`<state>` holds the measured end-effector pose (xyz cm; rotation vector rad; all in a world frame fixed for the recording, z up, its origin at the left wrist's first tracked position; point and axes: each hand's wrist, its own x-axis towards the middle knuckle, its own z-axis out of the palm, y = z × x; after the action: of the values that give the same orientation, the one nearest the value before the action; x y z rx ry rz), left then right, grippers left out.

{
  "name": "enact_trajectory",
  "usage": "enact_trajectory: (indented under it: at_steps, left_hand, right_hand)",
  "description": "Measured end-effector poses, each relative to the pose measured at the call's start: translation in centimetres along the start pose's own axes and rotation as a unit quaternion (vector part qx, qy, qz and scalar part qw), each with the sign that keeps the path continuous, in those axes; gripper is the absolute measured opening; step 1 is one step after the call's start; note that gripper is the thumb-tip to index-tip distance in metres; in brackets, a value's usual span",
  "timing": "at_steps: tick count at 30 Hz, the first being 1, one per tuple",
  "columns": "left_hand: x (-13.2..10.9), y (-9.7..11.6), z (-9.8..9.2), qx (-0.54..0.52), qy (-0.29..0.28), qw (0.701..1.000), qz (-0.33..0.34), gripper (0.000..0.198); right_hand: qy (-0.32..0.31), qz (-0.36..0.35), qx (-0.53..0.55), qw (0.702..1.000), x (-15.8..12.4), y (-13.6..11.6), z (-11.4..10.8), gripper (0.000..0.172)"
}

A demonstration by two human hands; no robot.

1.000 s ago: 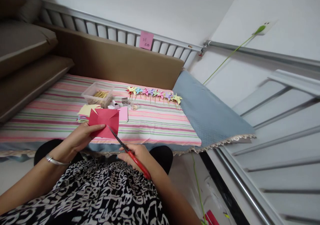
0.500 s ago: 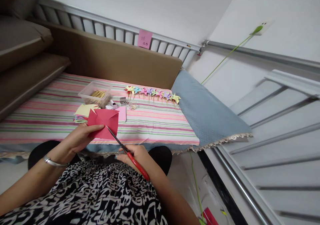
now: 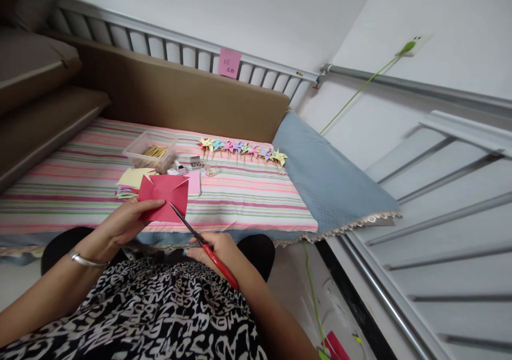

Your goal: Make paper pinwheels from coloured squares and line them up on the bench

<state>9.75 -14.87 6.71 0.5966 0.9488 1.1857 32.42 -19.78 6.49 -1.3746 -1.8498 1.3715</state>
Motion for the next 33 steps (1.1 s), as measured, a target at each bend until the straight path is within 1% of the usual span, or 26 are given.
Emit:
enact_trajectory:
  at_steps: [4,7,10,12,14,15,16,17,19,20,22,23,24,26,28,29,31,33]
  left_hand:
    - [0.0,0.1,-0.1,0.004,0.006,1.000,0.003,0.027]
    - [0.0,0.3,-0.3,0.007,0.013,1.000,0.009,0.026]
    - [0.0,0.9,-0.6,0.009,0.018,1.000,0.019,0.024]
    - [0.0,1.4,-1.0,0.019,0.021,0.999,0.026,0.024]
    - [-0.1,1.7,-1.5,0.042,0.013,0.999,0.028,0.025]
    - [-0.1,1.8,-1.7,0.056,0.003,0.998,0.023,0.027]
    - [-0.1,1.8,-1.8,0.071,-0.007,0.997,0.015,0.028]
    - [-0.2,1.7,-1.8,0.086,-0.017,0.996,0.006,0.029]
    - [-0.2,1.2,-1.6,0.117,-0.041,0.992,-0.016,0.029]
    - [-0.2,0.9,-1.3,0.135,-0.055,0.989,-0.028,0.028]
    - [-0.3,0.1,-0.6,0.169,-0.087,0.981,-0.049,0.025]
    - [-0.3,-0.3,-0.2,0.182,-0.104,0.976,-0.058,0.024]
    - [-0.3,-0.6,0.1,0.193,-0.121,0.971,-0.067,0.024]
    - [-0.3,-1.1,0.6,0.207,-0.147,0.964,-0.081,0.024]
    - [-0.2,-1.2,0.8,0.212,-0.157,0.960,-0.093,0.022]
    - [-0.1,-1.3,0.8,0.205,-0.158,0.961,-0.094,0.021]
    - [0.2,-1.3,0.6,0.162,-0.152,0.971,-0.086,0.022]
    - [0.6,-1.6,0.5,0.076,-0.127,0.986,-0.070,0.023]
  right_hand:
    - [-0.003,-0.004,-0.010,1.000,0.1,0.1,0.0,0.028]
    - [-0.016,-0.026,-0.043,0.999,0.2,0.5,-0.4,0.032]
    - [-0.047,-0.062,-0.104,0.992,-0.2,1.2,-1.2,0.033]
    - [-0.070,-0.071,-0.132,0.986,-0.8,1.8,-2.0,0.035]
    - [-0.089,-0.076,-0.127,0.985,-1.4,2.4,-2.8,0.035]
    - [-0.088,-0.079,-0.115,0.986,-1.5,2.6,-3.2,0.035]
    - [-0.074,-0.081,-0.100,0.989,-1.4,2.8,-3.5,0.036]
    - [-0.044,-0.080,-0.082,0.992,-1.1,2.9,-3.6,0.038]
    - [0.038,-0.073,-0.036,0.996,0.0,2.7,-3.6,0.042]
    - [0.080,-0.069,-0.002,0.994,0.8,2.3,-3.5,0.044]
    - [0.128,-0.081,0.075,0.986,2.5,1.4,-3.0,0.047]
    - [0.133,-0.093,0.108,0.981,3.2,0.8,-2.8,0.047]
    - [0.125,-0.105,0.125,0.979,3.9,0.2,-2.5,0.050]
    - [0.097,-0.117,0.118,0.981,4.9,-0.8,-2.1,0.050]
    - [0.076,-0.117,0.109,0.984,5.5,-1.4,-1.8,0.048]
    - [0.076,-0.114,0.115,0.984,5.7,-1.5,-1.6,0.047]
    - [0.093,-0.107,0.151,0.978,6.0,-1.5,-1.3,0.044]
    - [0.132,-0.106,0.203,0.964,6.3,-1.3,-1.0,0.042]
